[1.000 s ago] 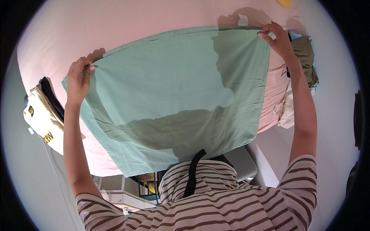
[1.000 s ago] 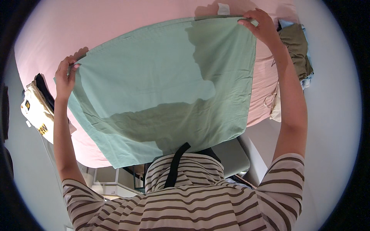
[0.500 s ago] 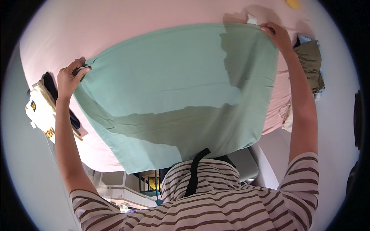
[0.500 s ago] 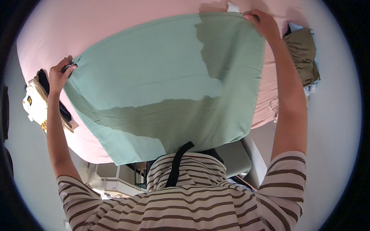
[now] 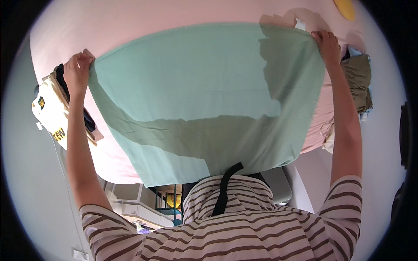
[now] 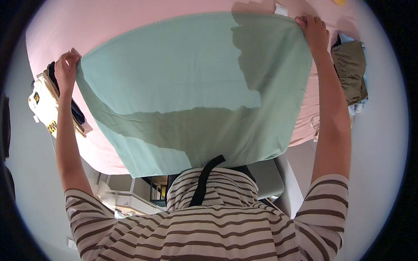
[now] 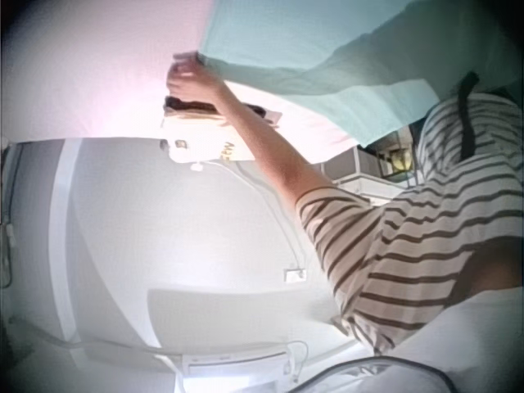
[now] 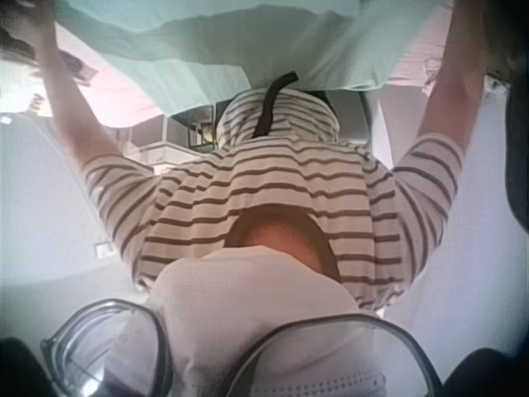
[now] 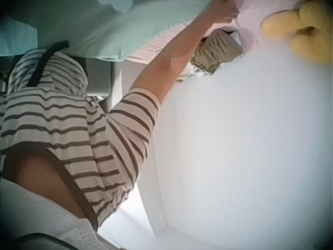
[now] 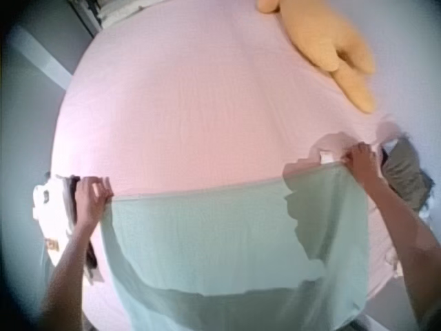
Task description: The person folds a light green sheet on a bed, then places it into an open suitcase. They add socks and several folded shirts, then close the suitcase.
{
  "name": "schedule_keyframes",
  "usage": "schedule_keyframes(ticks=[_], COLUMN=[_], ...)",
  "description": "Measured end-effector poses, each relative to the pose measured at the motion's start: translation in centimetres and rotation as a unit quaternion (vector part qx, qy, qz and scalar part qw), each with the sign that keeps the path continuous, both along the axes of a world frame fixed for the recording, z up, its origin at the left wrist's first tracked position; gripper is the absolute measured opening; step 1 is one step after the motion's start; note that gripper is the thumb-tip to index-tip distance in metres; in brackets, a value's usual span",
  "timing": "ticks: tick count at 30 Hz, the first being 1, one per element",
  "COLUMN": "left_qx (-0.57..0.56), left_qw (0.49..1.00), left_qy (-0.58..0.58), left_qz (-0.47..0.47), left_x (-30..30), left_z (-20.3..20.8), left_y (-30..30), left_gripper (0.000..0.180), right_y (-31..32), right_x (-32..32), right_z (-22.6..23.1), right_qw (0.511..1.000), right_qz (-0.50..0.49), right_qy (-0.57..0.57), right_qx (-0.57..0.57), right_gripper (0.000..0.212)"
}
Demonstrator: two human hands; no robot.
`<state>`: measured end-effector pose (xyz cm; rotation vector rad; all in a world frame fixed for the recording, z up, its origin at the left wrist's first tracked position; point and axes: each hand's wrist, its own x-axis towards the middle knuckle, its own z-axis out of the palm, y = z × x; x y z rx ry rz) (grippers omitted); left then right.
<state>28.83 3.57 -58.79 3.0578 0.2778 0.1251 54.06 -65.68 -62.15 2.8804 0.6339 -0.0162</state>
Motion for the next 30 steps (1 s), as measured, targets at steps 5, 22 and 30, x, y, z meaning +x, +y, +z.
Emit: schedule_keyframes(ticks=[5,22,30], left_qx=[-0.128,0.081,-0.081], left_qw=[0.978,0.995,0.991], left_qy=[-0.116,0.040,-0.075], left_qz=[-0.116,0.050,-0.077], left_x=[0.9,-12.7,-14.2], left_z=[5.9,-3.1,2.1], left_y=[-14.6,-9.3,-22.9], left_gripper=[0.035,0.071,0.066], right_y=[9.9,-6.2,-4.2], right_x=[-6.9,-22.5,-26.9], right_z=[2.9,1.0,4.3], right_qw=[0.971,0.993,0.984], right_qz=[0.099,-0.095,-0.079], right_qy=[-0.144,0.006,-0.030], right_qx=[0.160,-0.066,0.158], right_gripper=[0.037,0.057,0.053])
